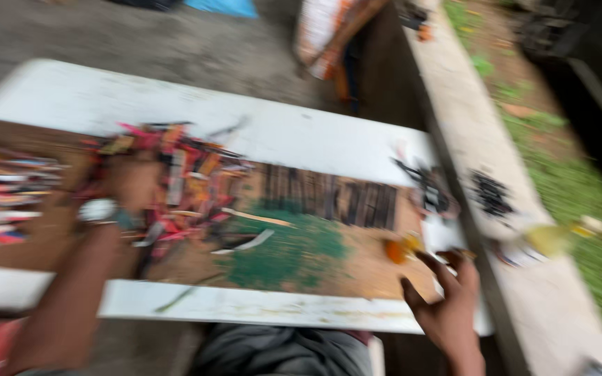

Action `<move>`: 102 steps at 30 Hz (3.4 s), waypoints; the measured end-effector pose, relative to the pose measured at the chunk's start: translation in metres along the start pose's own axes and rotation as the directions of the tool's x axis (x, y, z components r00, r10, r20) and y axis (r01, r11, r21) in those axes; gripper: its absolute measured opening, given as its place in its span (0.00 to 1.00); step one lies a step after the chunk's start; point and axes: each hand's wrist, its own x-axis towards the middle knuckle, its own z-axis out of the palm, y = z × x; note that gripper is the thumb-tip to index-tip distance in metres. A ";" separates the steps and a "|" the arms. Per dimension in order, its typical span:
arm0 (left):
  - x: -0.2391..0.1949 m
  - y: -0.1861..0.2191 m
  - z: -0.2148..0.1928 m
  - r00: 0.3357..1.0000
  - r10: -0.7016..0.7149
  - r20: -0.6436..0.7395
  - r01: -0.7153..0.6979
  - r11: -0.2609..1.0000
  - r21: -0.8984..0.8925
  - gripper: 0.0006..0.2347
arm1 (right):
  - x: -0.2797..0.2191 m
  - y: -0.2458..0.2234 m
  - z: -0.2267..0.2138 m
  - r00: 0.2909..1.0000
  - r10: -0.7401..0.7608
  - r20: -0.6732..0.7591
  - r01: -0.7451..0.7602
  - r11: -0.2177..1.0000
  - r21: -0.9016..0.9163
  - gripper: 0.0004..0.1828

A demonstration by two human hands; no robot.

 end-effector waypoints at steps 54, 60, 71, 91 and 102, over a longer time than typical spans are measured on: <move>-0.088 0.334 -0.122 0.892 0.195 0.407 0.406 -0.740 -0.536 0.10 | -0.029 -0.092 0.069 0.998 -0.054 -0.021 0.055 0.778 0.626 0.40; -0.095 0.339 -0.125 0.868 0.281 0.409 0.473 -0.719 -0.509 0.09 | -0.028 -0.079 0.078 0.996 -0.019 -0.090 0.065 0.837 0.543 0.40; -0.082 0.341 -0.128 0.938 0.109 0.328 0.332 -0.547 -0.769 0.06 | -0.014 -0.069 0.074 0.994 0.047 0.101 -0.110 0.536 0.837 0.45; -0.093 0.328 -0.146 0.954 0.103 0.280 0.298 -0.242 -0.923 0.11 | -0.017 -0.082 0.048 0.939 0.164 0.301 -0.342 0.382 0.859 0.49; -0.093 0.316 -0.141 0.871 0.449 0.198 0.491 -0.780 -0.388 0.19 | -0.026 -0.066 0.035 0.992 -0.045 0.121 -0.089 0.442 0.893 0.34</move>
